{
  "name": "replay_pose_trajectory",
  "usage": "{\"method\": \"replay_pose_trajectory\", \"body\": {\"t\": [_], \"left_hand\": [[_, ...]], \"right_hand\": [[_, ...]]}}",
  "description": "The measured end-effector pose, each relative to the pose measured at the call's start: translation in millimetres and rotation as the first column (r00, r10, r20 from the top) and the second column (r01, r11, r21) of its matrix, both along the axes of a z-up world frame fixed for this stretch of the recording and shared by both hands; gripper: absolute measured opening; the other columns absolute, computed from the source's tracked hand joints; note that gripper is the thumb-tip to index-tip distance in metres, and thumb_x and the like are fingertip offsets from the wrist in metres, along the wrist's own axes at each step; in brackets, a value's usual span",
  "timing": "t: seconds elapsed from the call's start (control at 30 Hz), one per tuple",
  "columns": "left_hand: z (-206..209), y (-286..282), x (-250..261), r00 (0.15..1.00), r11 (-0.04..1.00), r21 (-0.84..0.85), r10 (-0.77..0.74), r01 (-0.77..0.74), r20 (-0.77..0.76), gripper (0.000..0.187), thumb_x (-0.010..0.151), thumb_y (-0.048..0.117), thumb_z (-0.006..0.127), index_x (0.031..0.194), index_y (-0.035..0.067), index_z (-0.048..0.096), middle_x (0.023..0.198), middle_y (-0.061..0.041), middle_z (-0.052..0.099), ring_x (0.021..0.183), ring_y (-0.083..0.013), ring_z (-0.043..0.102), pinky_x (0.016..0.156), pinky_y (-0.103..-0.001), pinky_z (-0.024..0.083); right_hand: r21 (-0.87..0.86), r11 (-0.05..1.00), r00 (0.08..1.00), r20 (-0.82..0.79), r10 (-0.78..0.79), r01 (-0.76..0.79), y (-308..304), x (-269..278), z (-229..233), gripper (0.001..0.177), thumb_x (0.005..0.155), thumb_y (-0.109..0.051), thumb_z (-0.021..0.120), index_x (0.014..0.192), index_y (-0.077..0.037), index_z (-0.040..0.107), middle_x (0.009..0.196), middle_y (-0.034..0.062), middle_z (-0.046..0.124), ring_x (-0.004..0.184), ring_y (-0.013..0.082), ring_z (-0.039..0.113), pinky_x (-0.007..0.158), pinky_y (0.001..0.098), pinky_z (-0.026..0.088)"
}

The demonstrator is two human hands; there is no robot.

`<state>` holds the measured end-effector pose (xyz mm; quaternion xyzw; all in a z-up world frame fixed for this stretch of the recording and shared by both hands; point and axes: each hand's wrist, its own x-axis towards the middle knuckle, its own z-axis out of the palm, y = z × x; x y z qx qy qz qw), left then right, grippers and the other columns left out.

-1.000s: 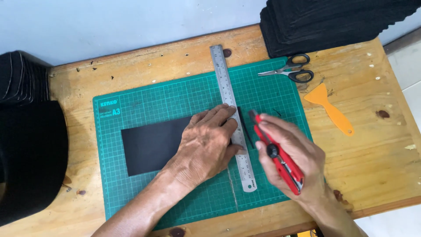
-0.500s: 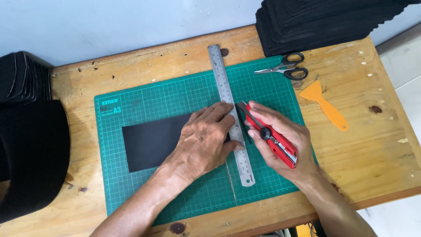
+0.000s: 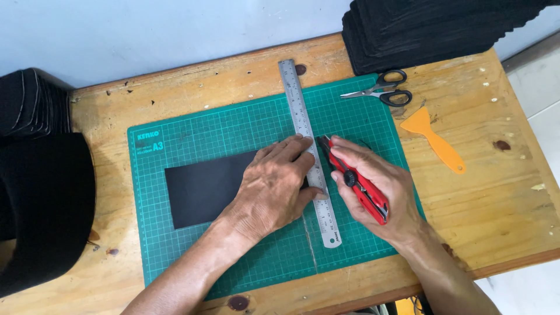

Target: Measuring and cutting a piece of black material using a ruler, utility knife, and scissors

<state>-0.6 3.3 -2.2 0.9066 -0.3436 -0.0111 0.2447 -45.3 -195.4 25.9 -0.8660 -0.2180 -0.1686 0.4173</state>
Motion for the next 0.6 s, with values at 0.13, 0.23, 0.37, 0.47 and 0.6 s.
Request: {"method": "replay_pose_trajectory", "body": {"t": [0.13, 0.23, 0.37, 0.47, 0.6], "left_hand": [[-1.7, -0.1, 0.2, 1.0, 1.0, 0.005, -0.005, 0.005, 0.015, 0.071, 0.073, 0.043, 0.09, 0.126, 0.004, 0.064, 0.145, -0.017, 0.058, 0.139, -0.0383, 0.049, 0.11, -0.055, 0.04], [-0.8, 0.7, 0.3, 1.0, 1.0, 0.002, -0.003, 0.003, 0.016, 0.072, 0.074, 0.044, 0.089, 0.127, 0.003, 0.063, 0.145, -0.017, 0.057, 0.14, -0.0388, 0.048, 0.11, -0.056, 0.04], [0.5, 1.7, -0.1, 1.0, 1.0, -0.006, -0.011, 0.011, 0.029, 0.071, 0.076, 0.043, 0.088, 0.127, 0.001, 0.063, 0.146, -0.019, 0.056, 0.139, -0.0399, 0.049, 0.11, -0.056, 0.041], [-0.3, 2.4, 0.2, 1.0, 1.0, -0.004, -0.015, 0.015, 0.025, 0.072, 0.077, 0.043, 0.087, 0.13, 0.001, 0.062, 0.147, -0.02, 0.055, 0.14, -0.0407, 0.048, 0.111, -0.057, 0.041], [2.2, 3.0, 0.4, 0.999, 1.0, 0.007, -0.017, 0.017, 0.034, 0.07, 0.077, 0.046, 0.087, 0.124, 0.0, 0.063, 0.148, -0.022, 0.053, 0.142, -0.0435, 0.046, 0.105, -0.058, 0.044]], "right_hand": [[-0.012, 1.0, 1.0, 0.026, 0.004, -0.003, 0.6, -0.8, -0.9, 0.029, 0.096, -0.002, 0.066, 0.123, 0.006, 0.065, 0.133, 0.0244, 0.067, 0.123, 0.0315, 0.069, 0.109, 0.0365, 0.054], [-0.076, 0.997, 0.997, 0.072, -0.004, 0.009, -0.7, -1.3, -0.9, 0.031, 0.096, -0.002, 0.065, 0.126, 0.006, 0.064, 0.136, 0.0239, 0.066, 0.124, 0.0322, 0.07, 0.108, 0.0365, 0.055], [-0.202, 0.973, 0.973, 0.221, -0.065, 0.111, -17.3, 2.4, -7.2, 0.028, 0.101, 0.002, 0.062, 0.128, 0.007, 0.064, 0.139, 0.0283, 0.063, 0.121, 0.0352, 0.07, 0.105, 0.0404, 0.057], [-0.411, 0.905, 0.979, 0.2, -0.033, 0.115, -34.6, -0.6, -11.1, 0.035, 0.1, 0.007, 0.059, 0.134, 0.0, 0.062, 0.151, 0.0282, 0.05, 0.124, 0.0438, 0.063, 0.097, 0.0506, 0.055], [-0.657, 0.753, 0.998, 0.059, -0.001, 0.039, -44.1, -6.4, -17.6, 0.052, 0.09, 0.004, 0.058, 0.14, -0.012, 0.059, 0.162, 0.0232, 0.039, 0.134, 0.0399, 0.05, 0.106, 0.0494, 0.049]]}}
